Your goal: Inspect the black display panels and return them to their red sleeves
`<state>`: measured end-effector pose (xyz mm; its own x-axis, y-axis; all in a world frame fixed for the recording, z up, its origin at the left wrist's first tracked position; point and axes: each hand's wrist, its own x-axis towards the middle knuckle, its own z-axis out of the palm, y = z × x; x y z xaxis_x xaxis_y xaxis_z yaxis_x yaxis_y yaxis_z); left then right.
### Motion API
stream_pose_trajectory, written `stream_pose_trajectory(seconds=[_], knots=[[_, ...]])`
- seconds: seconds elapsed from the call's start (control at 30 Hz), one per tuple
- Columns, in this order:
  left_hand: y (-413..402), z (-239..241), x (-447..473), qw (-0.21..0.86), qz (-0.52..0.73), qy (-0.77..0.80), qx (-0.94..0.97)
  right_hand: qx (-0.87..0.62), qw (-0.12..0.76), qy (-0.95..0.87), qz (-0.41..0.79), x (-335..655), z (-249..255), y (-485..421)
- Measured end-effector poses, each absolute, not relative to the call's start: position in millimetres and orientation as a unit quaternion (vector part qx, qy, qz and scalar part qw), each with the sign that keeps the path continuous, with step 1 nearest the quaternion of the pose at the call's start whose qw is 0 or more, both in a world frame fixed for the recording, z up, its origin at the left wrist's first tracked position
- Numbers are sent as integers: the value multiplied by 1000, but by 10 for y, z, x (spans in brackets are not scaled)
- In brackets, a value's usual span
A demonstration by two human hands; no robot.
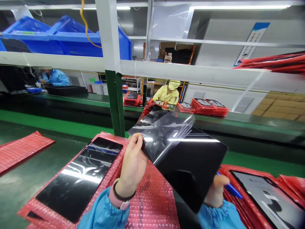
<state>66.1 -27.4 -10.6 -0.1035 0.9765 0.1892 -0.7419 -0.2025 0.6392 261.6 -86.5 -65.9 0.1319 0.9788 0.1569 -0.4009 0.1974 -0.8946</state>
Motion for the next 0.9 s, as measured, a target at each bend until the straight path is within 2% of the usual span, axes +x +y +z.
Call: stream_pose_trajectory(seconds=[0.1, 0.2, 0.3, 0.53, 0.6, 0.77, 0.9], knots=[[-369, -97, 648, 520, 773, 205, 299, -347, 716, -354, 493, 2404, -487, -850], [-491, -104, 643, 461, 804, 213, 309, -367, 694, -406, 468, 2218, -343, -910], [-593, -127, 664, 416, 825, 226, 308, -418, 672, -473, 388, 2134, -283, -965], [-569, -84, 656, 421, 838, 191, 289, -438, 641, -540, 324, 2198, -319, -983], [-515, -48, 618, 439, 838, 175, 273, -405, 650, -541, 349, 2218, -337, -998], [-399, -6, 513, 494, 818, 146, 258, -270, 652, -500, 503, 2243, -334, -1019], [-347, -2, 491, 497, 817, 159, 245, -273, 654, -458, 537, 2171, -261, -1063]])
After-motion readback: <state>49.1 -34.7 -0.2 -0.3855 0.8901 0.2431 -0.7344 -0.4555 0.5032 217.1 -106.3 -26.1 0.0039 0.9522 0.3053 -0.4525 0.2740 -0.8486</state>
